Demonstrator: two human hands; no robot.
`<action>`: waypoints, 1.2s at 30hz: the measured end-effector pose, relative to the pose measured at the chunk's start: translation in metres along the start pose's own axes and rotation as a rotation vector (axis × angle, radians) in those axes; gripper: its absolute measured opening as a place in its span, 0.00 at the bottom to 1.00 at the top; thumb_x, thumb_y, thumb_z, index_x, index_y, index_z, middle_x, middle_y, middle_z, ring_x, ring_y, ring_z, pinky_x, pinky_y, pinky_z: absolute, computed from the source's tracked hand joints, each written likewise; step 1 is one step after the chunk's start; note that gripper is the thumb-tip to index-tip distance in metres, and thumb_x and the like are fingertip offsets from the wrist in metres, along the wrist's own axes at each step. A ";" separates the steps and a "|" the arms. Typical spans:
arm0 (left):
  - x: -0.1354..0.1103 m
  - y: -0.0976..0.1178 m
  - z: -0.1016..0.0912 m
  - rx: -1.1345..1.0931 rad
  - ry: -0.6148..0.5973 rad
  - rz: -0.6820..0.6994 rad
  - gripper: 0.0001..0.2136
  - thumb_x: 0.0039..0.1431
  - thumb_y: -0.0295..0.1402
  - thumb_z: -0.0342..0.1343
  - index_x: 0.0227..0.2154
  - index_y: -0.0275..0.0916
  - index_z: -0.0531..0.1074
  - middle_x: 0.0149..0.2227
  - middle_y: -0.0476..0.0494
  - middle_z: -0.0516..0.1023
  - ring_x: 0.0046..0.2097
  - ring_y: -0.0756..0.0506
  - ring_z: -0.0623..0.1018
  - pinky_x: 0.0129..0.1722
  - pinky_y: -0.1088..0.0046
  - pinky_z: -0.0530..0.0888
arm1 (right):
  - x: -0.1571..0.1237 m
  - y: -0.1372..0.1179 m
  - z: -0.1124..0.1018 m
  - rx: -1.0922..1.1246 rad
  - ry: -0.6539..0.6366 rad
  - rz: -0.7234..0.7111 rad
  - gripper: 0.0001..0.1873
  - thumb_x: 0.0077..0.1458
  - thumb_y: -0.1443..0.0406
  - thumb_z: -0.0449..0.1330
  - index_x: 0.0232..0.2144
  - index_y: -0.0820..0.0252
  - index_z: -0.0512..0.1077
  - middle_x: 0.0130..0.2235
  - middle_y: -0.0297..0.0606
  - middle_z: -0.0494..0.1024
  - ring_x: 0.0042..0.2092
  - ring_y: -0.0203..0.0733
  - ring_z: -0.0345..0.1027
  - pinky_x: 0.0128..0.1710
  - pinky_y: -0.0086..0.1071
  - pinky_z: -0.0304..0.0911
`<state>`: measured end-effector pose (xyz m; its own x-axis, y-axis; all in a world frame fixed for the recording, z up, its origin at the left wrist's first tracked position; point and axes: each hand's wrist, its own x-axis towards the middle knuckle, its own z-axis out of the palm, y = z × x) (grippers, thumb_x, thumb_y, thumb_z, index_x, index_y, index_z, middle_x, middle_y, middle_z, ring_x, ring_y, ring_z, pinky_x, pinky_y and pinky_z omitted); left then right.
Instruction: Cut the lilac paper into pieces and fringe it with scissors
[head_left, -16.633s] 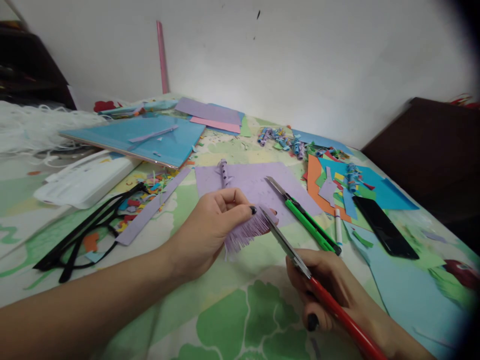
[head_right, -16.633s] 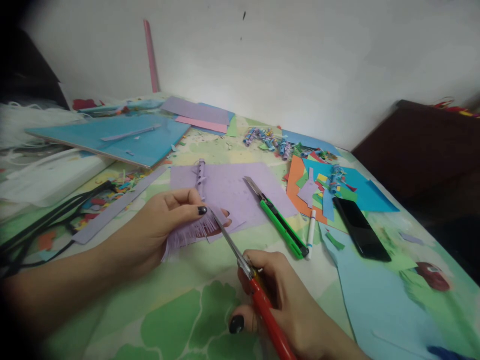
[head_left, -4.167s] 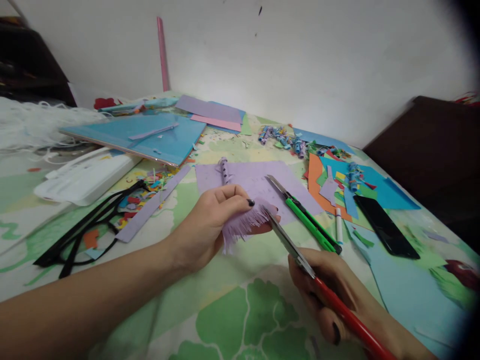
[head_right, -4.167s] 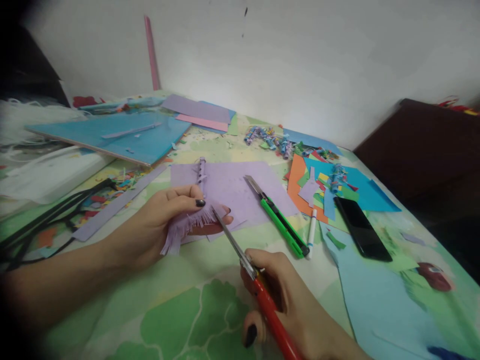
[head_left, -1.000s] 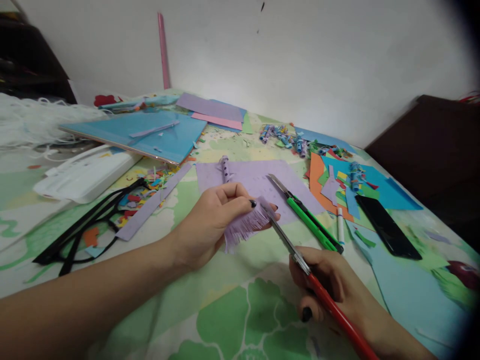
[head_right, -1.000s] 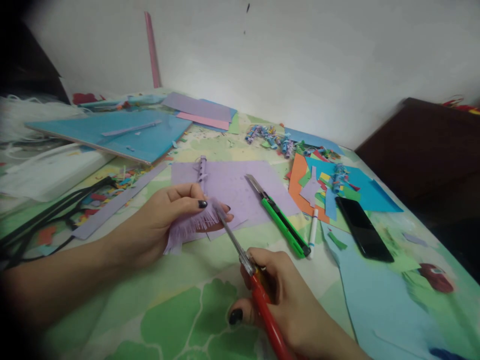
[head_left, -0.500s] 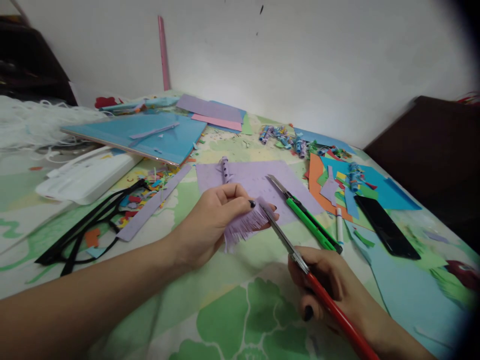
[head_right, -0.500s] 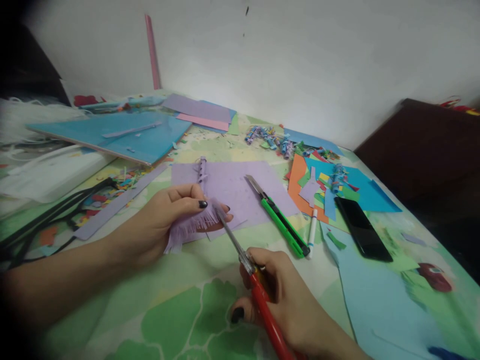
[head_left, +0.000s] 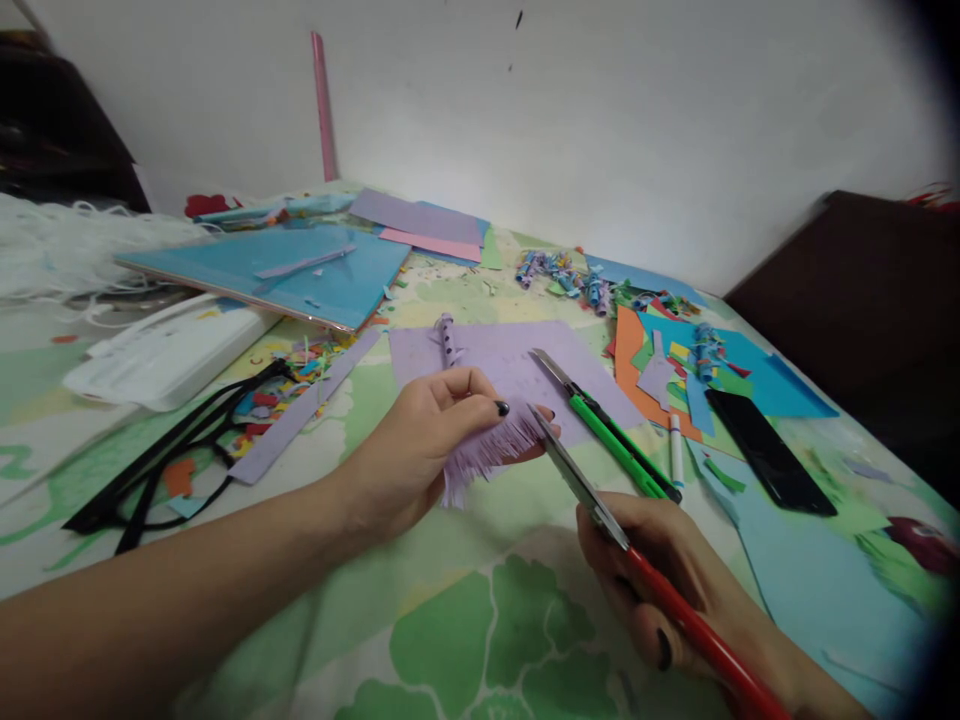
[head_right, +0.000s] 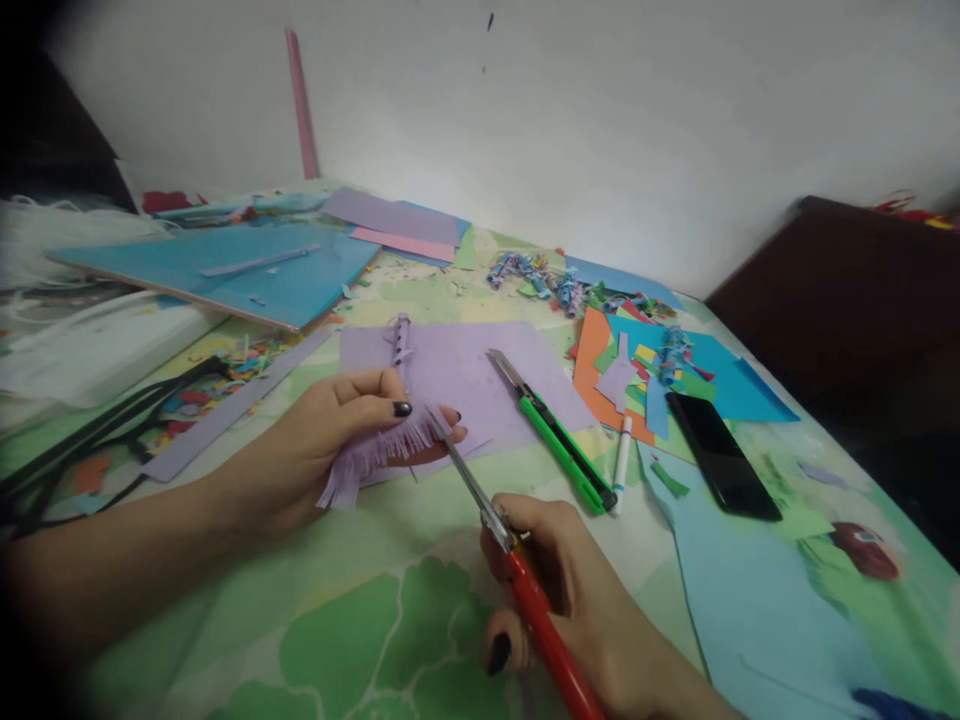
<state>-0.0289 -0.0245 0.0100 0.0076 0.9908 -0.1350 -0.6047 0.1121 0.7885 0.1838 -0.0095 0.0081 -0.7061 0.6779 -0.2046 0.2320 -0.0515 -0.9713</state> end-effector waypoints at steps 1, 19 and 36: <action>0.000 -0.001 -0.001 0.006 0.001 0.002 0.07 0.52 0.24 0.56 0.22 0.36 0.65 0.34 0.39 0.82 0.40 0.41 0.81 0.47 0.57 0.74 | 0.000 0.000 0.000 0.008 -0.004 0.005 0.32 0.37 0.40 0.66 0.22 0.59 0.59 0.21 0.25 0.56 0.19 0.26 0.40 0.14 0.22 0.50; 0.001 -0.003 -0.002 0.068 0.050 0.009 0.07 0.49 0.26 0.59 0.22 0.36 0.66 0.29 0.43 0.80 0.36 0.42 0.81 0.44 0.59 0.75 | 0.000 -0.003 -0.005 -0.102 -0.023 0.033 0.34 0.36 0.37 0.64 0.21 0.59 0.58 0.22 0.26 0.55 0.21 0.27 0.41 0.18 0.25 0.41; 0.000 -0.003 -0.003 0.071 0.051 0.009 0.06 0.49 0.26 0.59 0.23 0.37 0.66 0.28 0.45 0.79 0.33 0.45 0.80 0.45 0.59 0.74 | -0.001 -0.002 -0.005 -0.139 -0.015 -0.006 0.33 0.37 0.38 0.64 0.22 0.59 0.59 0.21 0.26 0.55 0.22 0.29 0.41 0.19 0.26 0.43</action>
<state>-0.0291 -0.0251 0.0059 -0.0392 0.9869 -0.1562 -0.5464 0.1097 0.8303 0.1871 -0.0065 0.0104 -0.7177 0.6666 -0.2013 0.3170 0.0553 -0.9468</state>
